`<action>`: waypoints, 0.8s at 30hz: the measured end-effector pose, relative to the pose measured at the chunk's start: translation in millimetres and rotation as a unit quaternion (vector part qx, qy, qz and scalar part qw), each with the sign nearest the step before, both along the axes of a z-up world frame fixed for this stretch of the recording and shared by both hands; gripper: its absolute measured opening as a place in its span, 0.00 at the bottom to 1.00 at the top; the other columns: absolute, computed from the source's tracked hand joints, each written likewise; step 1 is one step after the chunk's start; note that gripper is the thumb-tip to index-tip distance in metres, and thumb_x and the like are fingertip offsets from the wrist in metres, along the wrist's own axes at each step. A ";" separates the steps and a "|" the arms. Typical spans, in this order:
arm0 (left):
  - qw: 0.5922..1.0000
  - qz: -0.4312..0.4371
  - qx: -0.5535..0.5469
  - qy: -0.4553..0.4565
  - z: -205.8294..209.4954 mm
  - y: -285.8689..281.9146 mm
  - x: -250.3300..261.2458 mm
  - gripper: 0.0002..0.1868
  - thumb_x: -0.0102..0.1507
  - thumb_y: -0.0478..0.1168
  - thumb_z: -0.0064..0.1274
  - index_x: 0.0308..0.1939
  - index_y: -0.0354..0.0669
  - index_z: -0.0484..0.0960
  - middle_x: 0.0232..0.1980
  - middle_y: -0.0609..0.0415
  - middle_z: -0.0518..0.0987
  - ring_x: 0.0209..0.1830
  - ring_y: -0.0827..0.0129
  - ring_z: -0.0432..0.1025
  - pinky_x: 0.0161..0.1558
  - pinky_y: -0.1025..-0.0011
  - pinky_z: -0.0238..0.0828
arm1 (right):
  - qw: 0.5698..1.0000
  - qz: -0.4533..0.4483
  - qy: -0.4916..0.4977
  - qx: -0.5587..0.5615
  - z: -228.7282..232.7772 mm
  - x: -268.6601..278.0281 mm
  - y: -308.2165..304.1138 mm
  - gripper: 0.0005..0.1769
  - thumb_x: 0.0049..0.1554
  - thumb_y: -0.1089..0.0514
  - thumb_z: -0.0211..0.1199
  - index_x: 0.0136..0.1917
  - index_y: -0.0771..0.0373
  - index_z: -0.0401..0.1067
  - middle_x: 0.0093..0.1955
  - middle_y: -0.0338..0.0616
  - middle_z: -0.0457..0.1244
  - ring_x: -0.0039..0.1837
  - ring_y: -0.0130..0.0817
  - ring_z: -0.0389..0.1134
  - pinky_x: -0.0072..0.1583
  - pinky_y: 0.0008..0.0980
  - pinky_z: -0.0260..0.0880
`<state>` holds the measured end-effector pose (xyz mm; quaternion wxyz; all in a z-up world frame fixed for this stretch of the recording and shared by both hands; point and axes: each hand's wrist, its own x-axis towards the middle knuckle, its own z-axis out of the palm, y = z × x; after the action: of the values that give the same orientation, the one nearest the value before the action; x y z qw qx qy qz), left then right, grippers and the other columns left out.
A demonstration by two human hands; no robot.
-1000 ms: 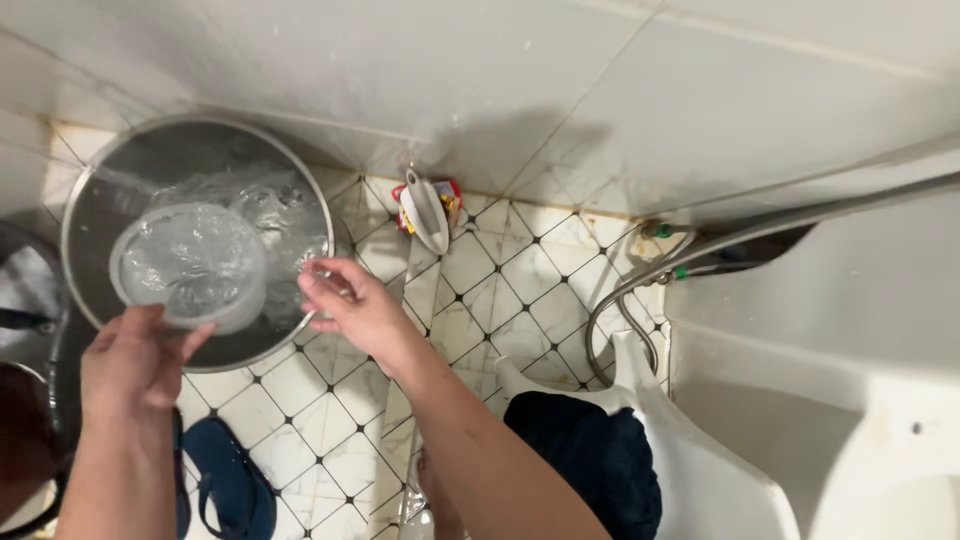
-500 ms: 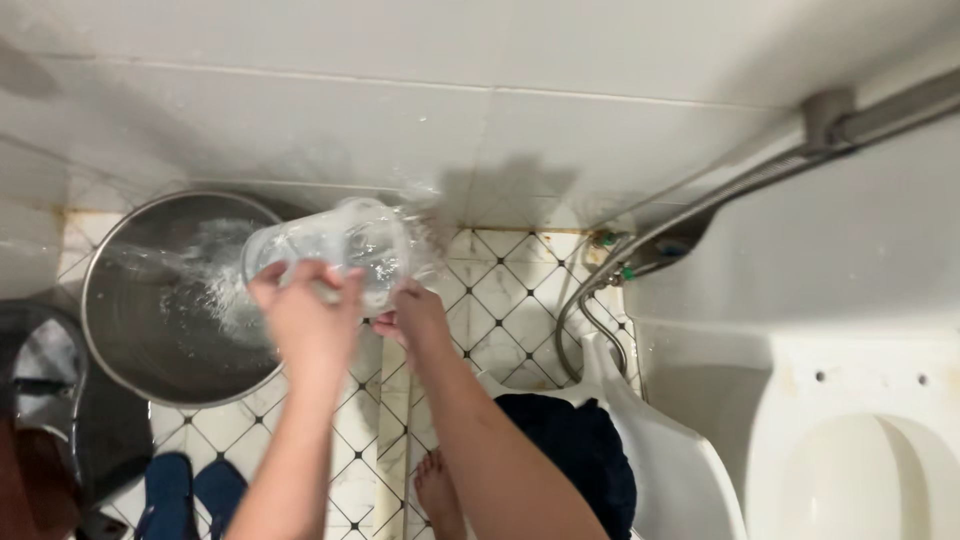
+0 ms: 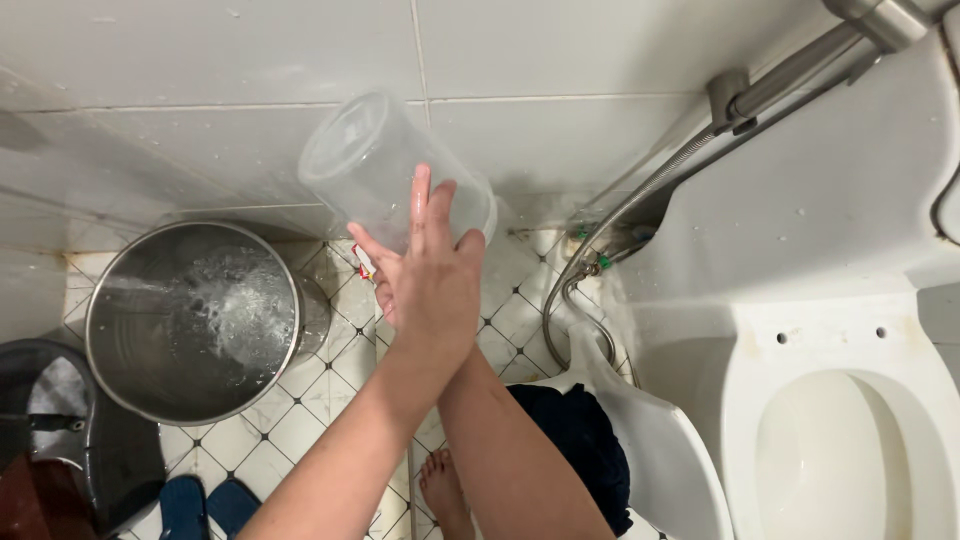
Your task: The person clips clothes onto a hanger and hangs it on a bar, rinses a tray, a plastic pitcher, and a bucket under running water, and places clothes onto a small stool.
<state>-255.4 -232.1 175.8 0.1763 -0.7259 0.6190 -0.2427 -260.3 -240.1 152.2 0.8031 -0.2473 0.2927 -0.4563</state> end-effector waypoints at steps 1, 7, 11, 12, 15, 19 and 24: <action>0.991 -0.009 -0.045 -0.123 4.3 -1.5 4.0 0.29 0.38 0.22 0.60 0.41 0.45 0.74 0.75 0.45 0.57 0.80 0.59 0.47 0.63 0.26 0.49 | 0.996 -0.004 0.056 -0.066 11.0 2.3 7.5 0.33 0.64 0.53 0.58 0.80 0.44 0.53 0.75 0.46 0.49 0.68 0.43 0.65 0.49 0.35 0.66; 0.823 -0.104 -0.291 0.477 30.9 47.0 80.7 0.14 0.55 0.35 0.63 0.39 0.40 0.74 0.71 0.36 0.61 0.75 0.41 0.54 0.69 0.36 0.59 | 0.907 0.022 0.416 -0.068 -1.6 29.0 27.0 0.37 0.64 0.49 0.56 0.83 0.51 0.50 0.69 0.55 0.58 0.67 0.47 0.64 0.63 0.43 0.69; 0.532 0.224 -0.359 0.734 13.3 84.8 181.9 0.13 0.68 0.43 0.57 0.49 0.44 0.70 0.57 0.49 0.70 0.63 0.48 0.72 0.50 0.53 0.81 | 0.961 0.114 -0.088 0.235 -56.0 36.7 33.8 0.33 0.66 0.52 0.48 0.82 0.57 0.46 0.75 0.59 0.57 0.75 0.50 0.59 0.71 0.44 0.65; 0.533 0.227 -0.363 0.730 6.5 96.4 209.3 0.13 0.68 0.43 0.57 0.49 0.44 0.70 0.57 0.49 0.70 0.63 0.48 0.72 0.50 0.53 0.81 | 0.963 0.135 -0.062 0.226 -65.7 39.6 38.2 0.33 0.66 0.53 0.50 0.81 0.57 0.47 0.75 0.59 0.56 0.75 0.50 0.59 0.74 0.45 0.61; 0.320 0.347 -0.449 0.759 -29.6 133.8 280.4 0.14 0.71 0.43 0.53 0.49 0.41 0.65 0.54 0.44 0.68 0.56 0.42 0.73 0.45 0.52 0.82 | 0.965 0.176 -0.027 0.193 -87.7 50.0 48.7 0.33 0.65 0.55 0.52 0.80 0.61 0.51 0.75 0.60 0.57 0.75 0.49 0.59 0.76 0.46 0.59; 0.262 0.439 -0.481 0.712 -103.2 179.9 352.3 0.23 0.71 0.40 0.50 0.65 0.35 0.59 0.65 0.36 0.64 0.64 0.34 0.69 0.51 0.45 0.79 | 0.962 0.209 0.025 0.173 -98.2 62.1 62.3 0.32 0.64 0.58 0.56 0.79 0.64 0.55 0.73 0.57 0.59 0.73 0.45 0.63 0.75 0.42 0.62; 0.215 0.425 -0.469 0.744 -185.2 208.0 408.2 0.31 0.74 0.43 0.45 0.78 0.32 0.57 0.76 0.38 0.57 0.71 0.45 0.58 0.57 0.43 0.77 | 0.956 0.232 0.053 0.174 -106.1 72.1 74.4 0.29 0.62 0.58 0.58 0.76 0.64 0.61 0.69 0.52 0.63 0.69 0.38 0.66 0.71 0.37 0.64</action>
<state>152.8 -24.1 -9.4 -0.6596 -0.6823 -0.1587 0.2724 -188.3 -165.7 46.1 0.9009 -0.1883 0.3440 -0.1860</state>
